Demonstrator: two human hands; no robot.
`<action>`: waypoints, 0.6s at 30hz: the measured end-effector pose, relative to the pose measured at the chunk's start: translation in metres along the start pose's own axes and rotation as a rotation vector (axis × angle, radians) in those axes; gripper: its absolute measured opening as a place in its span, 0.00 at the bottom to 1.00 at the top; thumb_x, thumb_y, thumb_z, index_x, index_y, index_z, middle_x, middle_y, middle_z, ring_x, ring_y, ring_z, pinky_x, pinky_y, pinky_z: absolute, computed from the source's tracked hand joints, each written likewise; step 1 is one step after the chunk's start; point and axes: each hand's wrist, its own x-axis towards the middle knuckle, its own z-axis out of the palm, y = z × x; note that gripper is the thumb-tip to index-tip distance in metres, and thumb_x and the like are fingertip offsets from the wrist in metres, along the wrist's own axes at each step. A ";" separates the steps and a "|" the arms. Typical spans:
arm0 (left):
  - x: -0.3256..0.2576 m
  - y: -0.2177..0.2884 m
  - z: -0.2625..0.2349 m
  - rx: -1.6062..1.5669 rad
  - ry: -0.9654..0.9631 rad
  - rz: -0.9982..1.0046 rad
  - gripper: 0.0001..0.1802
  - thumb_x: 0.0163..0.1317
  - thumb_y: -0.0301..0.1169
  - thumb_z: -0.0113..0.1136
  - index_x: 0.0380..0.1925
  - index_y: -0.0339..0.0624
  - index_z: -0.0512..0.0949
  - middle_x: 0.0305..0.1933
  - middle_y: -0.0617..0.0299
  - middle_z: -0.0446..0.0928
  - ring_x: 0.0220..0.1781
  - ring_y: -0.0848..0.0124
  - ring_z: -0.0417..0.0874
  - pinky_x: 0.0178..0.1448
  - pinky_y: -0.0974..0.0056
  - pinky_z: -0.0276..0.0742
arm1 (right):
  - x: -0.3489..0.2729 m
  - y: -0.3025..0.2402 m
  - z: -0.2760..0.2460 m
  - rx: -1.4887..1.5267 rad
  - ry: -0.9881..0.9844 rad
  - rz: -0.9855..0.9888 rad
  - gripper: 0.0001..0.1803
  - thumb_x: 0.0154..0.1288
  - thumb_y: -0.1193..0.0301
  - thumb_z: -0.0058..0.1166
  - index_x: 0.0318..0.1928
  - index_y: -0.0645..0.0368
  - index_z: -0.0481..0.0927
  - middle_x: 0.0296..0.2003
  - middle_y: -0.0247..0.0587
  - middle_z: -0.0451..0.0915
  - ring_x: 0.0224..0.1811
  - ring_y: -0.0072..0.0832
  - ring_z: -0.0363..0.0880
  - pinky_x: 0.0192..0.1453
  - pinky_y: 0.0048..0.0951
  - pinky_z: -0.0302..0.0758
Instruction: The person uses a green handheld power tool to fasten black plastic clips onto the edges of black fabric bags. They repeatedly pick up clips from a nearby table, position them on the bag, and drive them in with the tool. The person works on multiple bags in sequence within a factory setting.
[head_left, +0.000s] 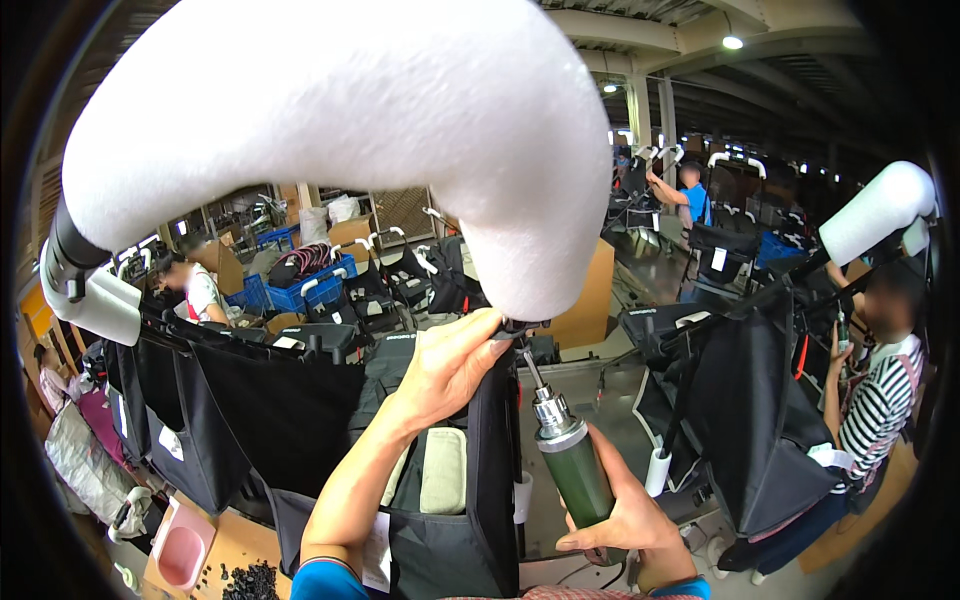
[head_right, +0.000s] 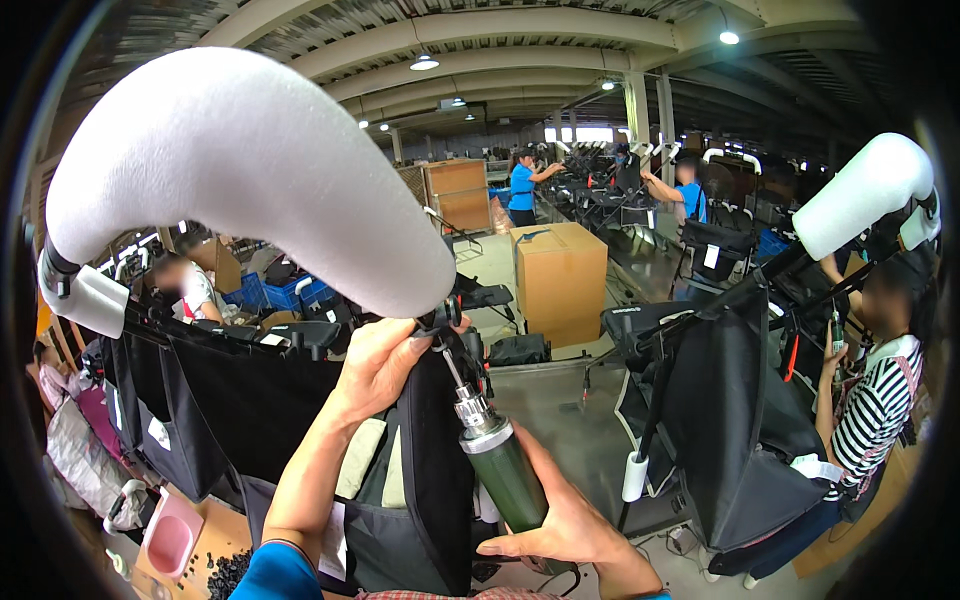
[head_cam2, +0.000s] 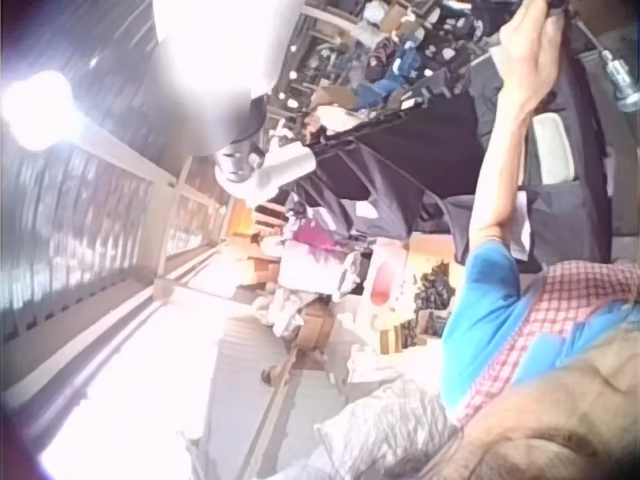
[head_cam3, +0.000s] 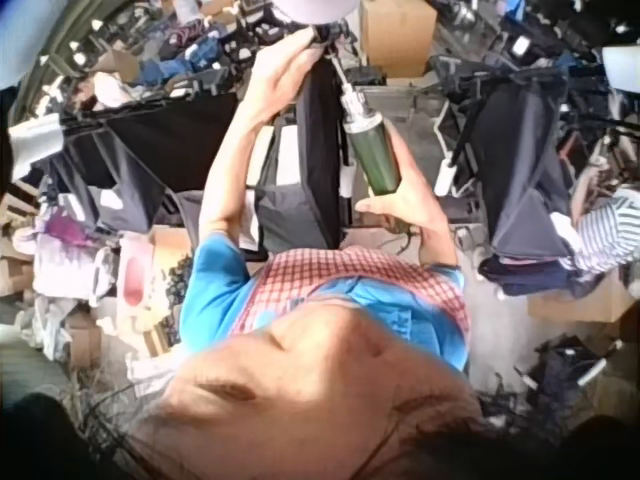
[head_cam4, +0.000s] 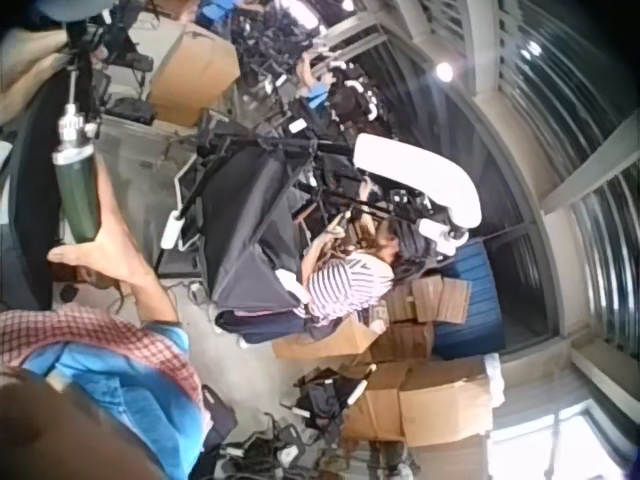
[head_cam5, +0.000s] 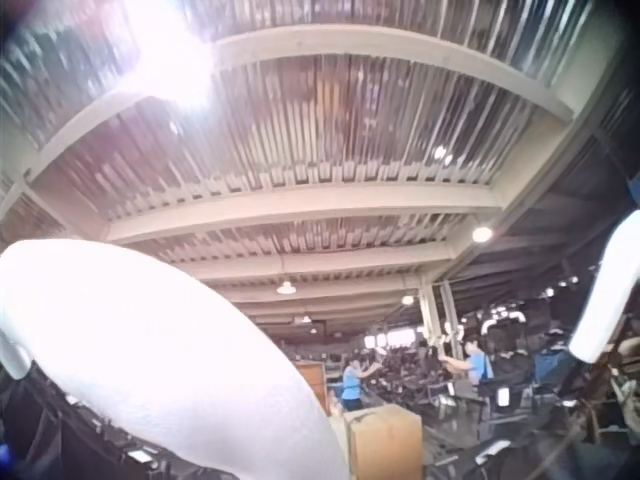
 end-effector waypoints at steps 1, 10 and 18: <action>0.000 -0.001 0.000 0.001 0.006 -0.005 0.17 0.63 0.22 0.57 0.52 0.29 0.74 0.48 0.42 0.79 0.46 0.52 0.84 0.48 0.63 0.79 | -0.001 0.000 0.001 0.023 0.002 0.035 0.64 0.42 0.73 0.77 0.74 0.55 0.42 0.52 0.42 0.70 0.29 0.22 0.76 0.34 0.28 0.74; 0.000 0.015 0.004 -0.045 0.031 -0.043 0.20 0.65 0.21 0.54 0.57 0.29 0.70 0.49 0.43 0.78 0.47 0.54 0.83 0.50 0.62 0.77 | -0.005 0.008 0.017 0.251 0.004 0.018 0.67 0.44 0.79 0.74 0.74 0.52 0.35 0.50 0.41 0.70 0.30 0.23 0.76 0.33 0.29 0.76; -0.005 0.035 0.036 0.082 0.341 -0.139 0.15 0.67 0.21 0.50 0.52 0.26 0.71 0.47 0.39 0.78 0.48 0.48 0.82 0.50 0.58 0.78 | -0.002 0.015 0.040 0.684 -0.124 0.027 0.58 0.49 0.71 0.71 0.71 0.54 0.41 0.37 0.46 0.71 0.24 0.28 0.78 0.28 0.30 0.78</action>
